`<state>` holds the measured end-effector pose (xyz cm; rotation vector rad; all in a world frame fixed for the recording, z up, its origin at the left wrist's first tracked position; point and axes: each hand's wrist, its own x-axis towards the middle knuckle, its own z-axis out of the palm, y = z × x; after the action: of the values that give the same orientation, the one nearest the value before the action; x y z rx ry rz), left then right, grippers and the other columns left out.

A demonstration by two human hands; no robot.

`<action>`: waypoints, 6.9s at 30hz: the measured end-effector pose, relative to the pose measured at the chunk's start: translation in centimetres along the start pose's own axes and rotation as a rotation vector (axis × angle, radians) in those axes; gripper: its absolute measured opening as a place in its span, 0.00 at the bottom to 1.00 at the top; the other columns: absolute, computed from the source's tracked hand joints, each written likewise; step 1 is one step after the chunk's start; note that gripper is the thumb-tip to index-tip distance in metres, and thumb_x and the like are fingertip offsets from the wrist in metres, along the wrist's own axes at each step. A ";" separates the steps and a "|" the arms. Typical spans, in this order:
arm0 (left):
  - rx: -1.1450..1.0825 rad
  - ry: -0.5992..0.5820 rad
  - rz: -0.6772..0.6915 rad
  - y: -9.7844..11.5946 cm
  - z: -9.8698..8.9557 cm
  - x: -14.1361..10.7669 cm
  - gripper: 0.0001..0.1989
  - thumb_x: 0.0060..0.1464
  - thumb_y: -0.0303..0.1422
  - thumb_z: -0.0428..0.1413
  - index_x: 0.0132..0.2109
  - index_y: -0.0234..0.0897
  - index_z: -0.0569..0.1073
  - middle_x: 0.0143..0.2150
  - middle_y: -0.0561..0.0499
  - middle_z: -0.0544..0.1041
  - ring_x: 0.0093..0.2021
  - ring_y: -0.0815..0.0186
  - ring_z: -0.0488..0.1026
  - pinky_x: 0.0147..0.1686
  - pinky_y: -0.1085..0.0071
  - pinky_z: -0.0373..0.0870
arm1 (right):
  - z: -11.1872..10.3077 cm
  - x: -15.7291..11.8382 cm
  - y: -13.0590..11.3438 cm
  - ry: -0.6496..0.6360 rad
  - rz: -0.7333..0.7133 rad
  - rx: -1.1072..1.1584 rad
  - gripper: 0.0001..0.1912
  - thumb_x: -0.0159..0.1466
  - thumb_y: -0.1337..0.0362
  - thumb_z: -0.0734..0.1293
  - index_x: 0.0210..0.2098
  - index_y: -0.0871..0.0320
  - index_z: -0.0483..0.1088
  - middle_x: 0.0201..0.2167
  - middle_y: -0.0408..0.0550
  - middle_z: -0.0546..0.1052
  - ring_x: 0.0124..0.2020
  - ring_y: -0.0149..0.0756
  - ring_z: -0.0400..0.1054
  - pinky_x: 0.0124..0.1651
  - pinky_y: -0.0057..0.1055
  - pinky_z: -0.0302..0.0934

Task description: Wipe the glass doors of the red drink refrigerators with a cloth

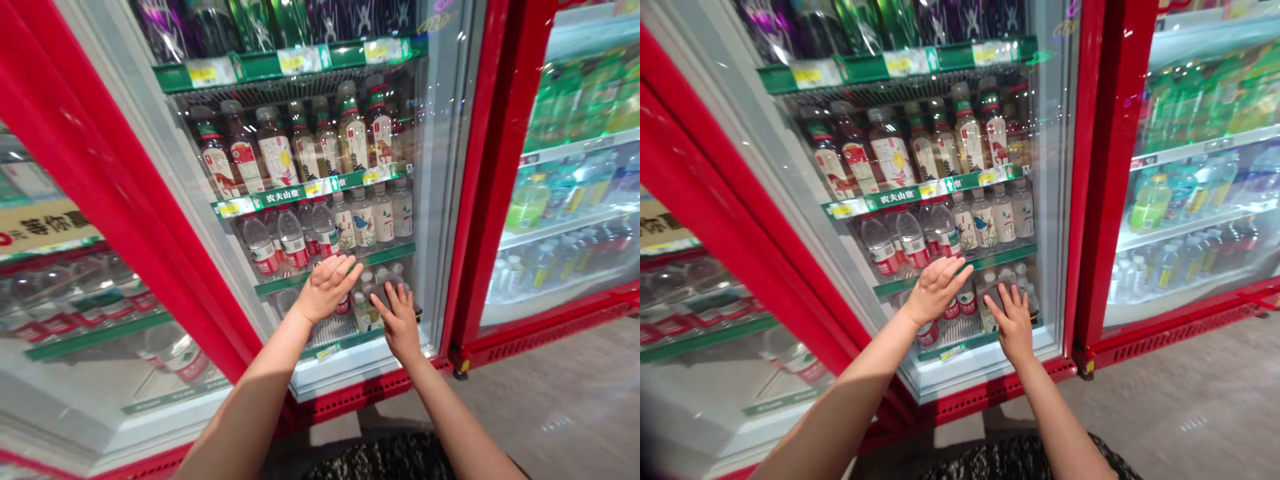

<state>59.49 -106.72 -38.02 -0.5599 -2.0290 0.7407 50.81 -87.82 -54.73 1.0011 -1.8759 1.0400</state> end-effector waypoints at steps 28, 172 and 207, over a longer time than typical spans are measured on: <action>-0.165 -0.642 -0.637 5.6 -4.5 -15.3 0.56 0.47 0.29 0.69 0.75 0.46 0.45 0.77 0.39 0.38 0.75 0.47 0.29 0.71 0.37 0.33 | 0.2 3.4 -4.3 -0.289 -0.452 -0.065 0.35 0.66 0.78 0.60 0.67 0.43 0.63 0.73 0.45 0.56 0.76 0.41 0.34 0.73 0.59 0.43; 0.064 -0.596 -0.683 12.2 -6.3 -19.6 0.46 0.57 0.30 0.54 0.75 0.32 0.39 0.77 0.39 0.39 0.77 0.50 0.37 0.72 0.48 0.45 | 4.7 -1.2 -9.6 -0.106 -0.613 -0.125 0.24 0.68 0.64 0.66 0.62 0.39 0.69 0.63 0.38 0.73 0.69 0.40 0.57 0.69 0.42 0.47; -0.047 -0.454 -0.451 13.7 1.2 -7.7 0.48 0.54 0.28 0.57 0.76 0.35 0.41 0.78 0.45 0.37 0.77 0.52 0.34 0.74 0.53 0.42 | -1.4 -1.5 4.4 0.111 -0.122 -0.194 0.34 0.66 0.78 0.59 0.67 0.43 0.64 0.67 0.44 0.68 0.72 0.47 0.50 0.65 0.48 0.58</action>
<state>63.84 -102.08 -52.43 0.0629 -2.4738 0.5768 47.87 -84.62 -56.80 0.9137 -1.7643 0.8085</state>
